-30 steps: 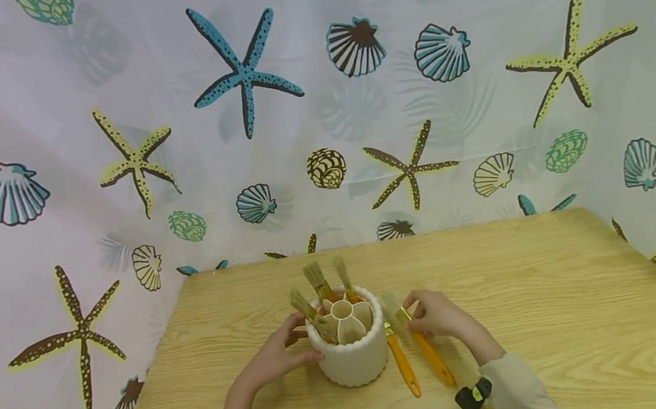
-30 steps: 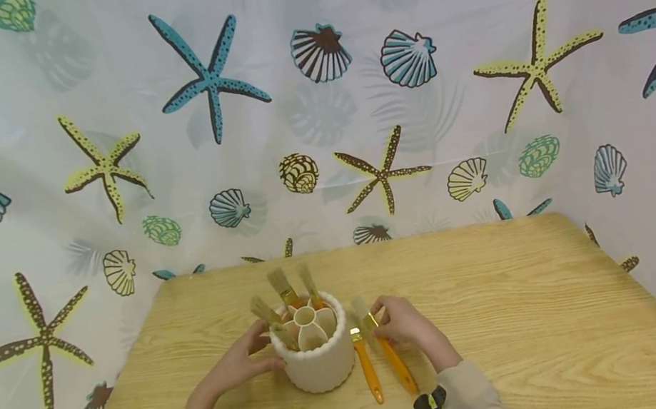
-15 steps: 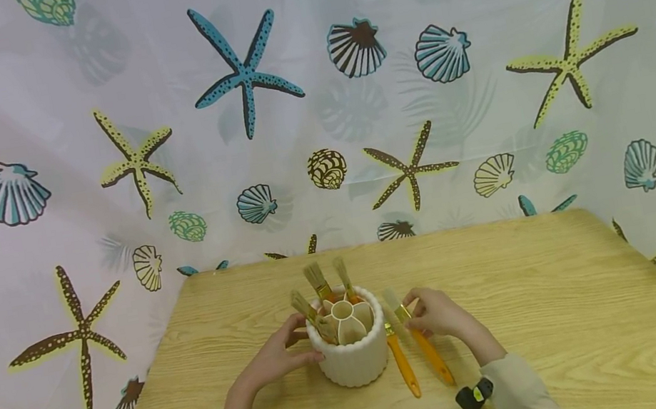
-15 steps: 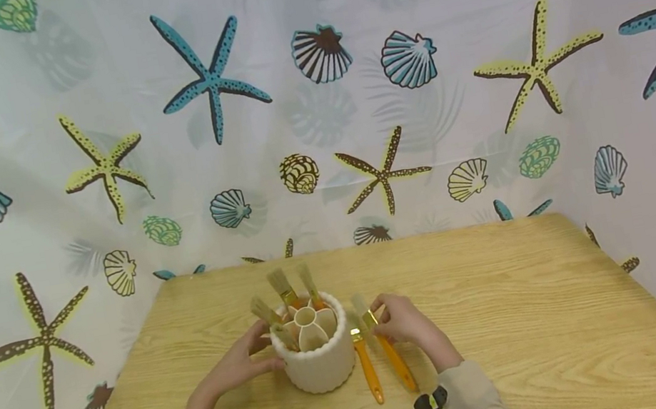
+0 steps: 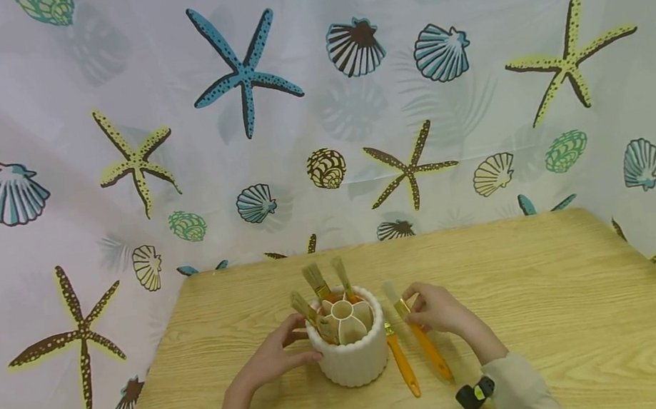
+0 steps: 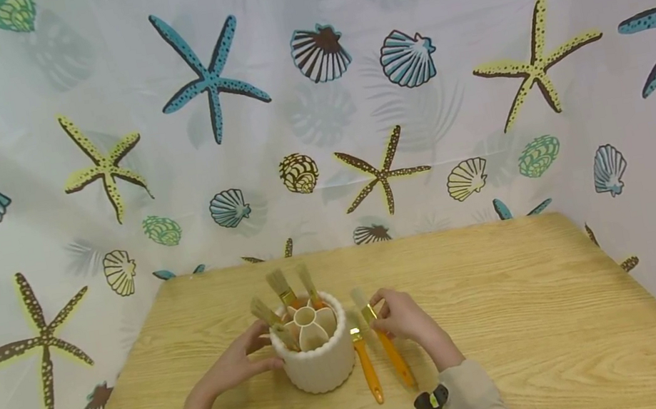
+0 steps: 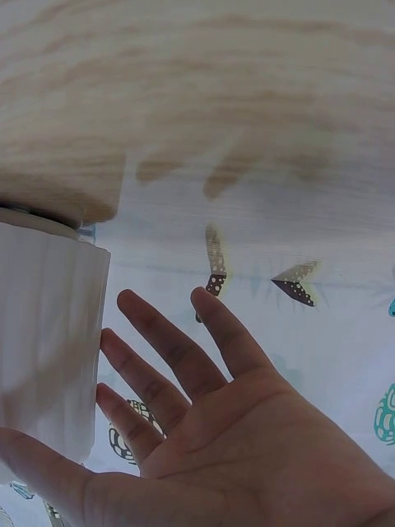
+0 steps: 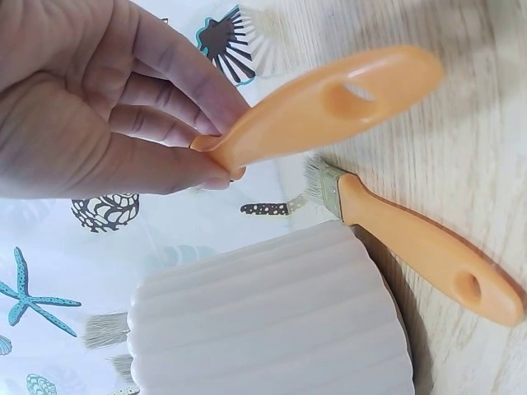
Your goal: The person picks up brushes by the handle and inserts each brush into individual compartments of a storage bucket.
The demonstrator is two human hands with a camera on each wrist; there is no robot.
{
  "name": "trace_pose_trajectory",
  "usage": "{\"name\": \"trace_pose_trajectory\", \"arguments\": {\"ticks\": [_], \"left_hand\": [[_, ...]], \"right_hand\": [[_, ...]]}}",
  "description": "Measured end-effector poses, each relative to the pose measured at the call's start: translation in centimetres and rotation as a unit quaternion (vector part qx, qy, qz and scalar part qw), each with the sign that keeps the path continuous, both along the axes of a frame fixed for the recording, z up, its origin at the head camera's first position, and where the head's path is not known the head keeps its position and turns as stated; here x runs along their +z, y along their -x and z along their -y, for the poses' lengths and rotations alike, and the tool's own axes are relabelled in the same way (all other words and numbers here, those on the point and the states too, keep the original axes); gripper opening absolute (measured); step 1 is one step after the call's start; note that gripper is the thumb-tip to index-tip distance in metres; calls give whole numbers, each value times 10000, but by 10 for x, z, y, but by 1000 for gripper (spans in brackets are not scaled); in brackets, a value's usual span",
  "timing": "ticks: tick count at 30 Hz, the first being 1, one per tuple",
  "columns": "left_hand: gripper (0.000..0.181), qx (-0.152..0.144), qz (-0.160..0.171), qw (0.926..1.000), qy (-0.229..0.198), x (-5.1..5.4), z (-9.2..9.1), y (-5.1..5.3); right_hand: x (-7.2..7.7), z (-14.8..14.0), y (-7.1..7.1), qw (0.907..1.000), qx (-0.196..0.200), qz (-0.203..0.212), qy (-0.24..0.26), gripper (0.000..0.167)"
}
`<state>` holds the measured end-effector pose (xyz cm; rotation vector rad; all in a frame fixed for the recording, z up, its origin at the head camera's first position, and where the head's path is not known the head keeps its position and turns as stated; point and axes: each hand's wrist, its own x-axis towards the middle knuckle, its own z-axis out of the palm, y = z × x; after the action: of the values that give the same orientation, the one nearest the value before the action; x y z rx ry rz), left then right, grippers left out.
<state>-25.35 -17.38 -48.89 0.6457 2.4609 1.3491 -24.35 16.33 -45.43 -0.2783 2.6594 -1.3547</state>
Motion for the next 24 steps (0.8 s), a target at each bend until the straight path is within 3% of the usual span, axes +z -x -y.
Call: {"name": "trace_pose_trajectory", "arguments": {"ticks": [10,24], "left_hand": [[73,-20,3,10000,-54,-4,2,4],[61,-188,-95,9997,-130,0,3,2]], "right_hand": [[5,-1,-1,9996,45,-274,-7,36],[11,1,-1,9989,-35,-446,142,36]]}}
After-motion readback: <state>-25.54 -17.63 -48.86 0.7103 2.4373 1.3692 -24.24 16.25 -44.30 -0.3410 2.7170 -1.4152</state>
